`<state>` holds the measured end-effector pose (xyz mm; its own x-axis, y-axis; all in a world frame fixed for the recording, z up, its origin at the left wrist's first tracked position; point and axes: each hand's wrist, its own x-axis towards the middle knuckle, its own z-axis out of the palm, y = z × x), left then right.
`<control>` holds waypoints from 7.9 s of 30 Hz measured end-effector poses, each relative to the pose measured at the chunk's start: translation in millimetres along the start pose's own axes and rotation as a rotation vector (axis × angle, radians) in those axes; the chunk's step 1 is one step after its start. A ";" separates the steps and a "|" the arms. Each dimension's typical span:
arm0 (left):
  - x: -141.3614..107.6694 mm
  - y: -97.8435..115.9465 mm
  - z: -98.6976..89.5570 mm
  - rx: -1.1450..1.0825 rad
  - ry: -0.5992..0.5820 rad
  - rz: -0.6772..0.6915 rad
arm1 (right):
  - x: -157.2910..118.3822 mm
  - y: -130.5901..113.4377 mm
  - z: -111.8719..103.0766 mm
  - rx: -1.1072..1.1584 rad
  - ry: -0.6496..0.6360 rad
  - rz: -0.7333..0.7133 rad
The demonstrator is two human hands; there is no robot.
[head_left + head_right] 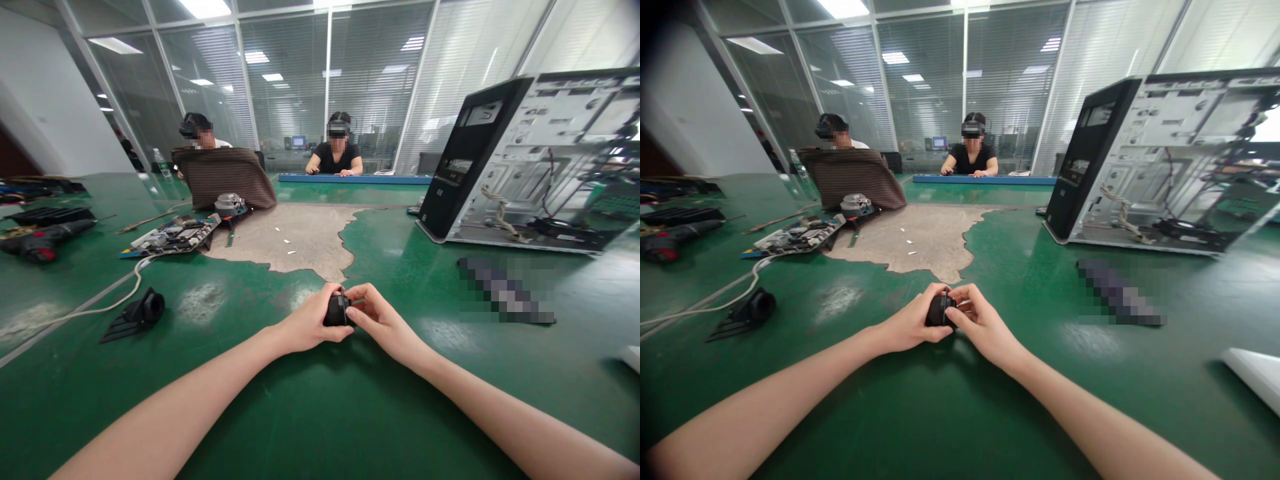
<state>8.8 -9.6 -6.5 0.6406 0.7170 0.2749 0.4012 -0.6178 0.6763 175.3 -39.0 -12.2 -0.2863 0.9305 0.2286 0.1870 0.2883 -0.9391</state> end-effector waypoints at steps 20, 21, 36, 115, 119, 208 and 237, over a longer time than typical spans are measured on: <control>-0.3 0.2 -3.7 0.006 -0.030 0.001 | 1.4 1.0 -4.3 0.016 -0.032 0.033; -0.1 -0.3 -3.6 0.009 -0.028 0.007 | 1.2 0.6 -4.9 0.008 -0.043 0.042; 1.0 -1.0 -4.4 0.044 -0.044 0.023 | 0.9 0.2 -5.0 0.050 -0.070 0.025; 1.7 -1.0 -4.0 0.056 -0.054 0.013 | 0.2 -2.2 -7.5 0.069 -0.091 0.037; 1.5 -0.3 -4.3 0.053 -0.053 0.005 | -1.2 -5.2 -7.3 0.111 -0.093 0.042; 1.8 -2.3 -2.6 0.071 -0.043 0.012 | -0.9 -0.7 -6.4 0.018 -0.034 0.020; 2.0 -1.5 -2.9 0.070 -0.044 0.007 | -3.8 -2.9 -6.1 0.013 -0.059 -0.020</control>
<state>7.6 -6.3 -4.9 0.6710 0.6986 0.2484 0.4401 -0.6449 0.6249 181.6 -42.0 -8.8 -0.3447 0.9094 0.2327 0.1686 0.3038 -0.9377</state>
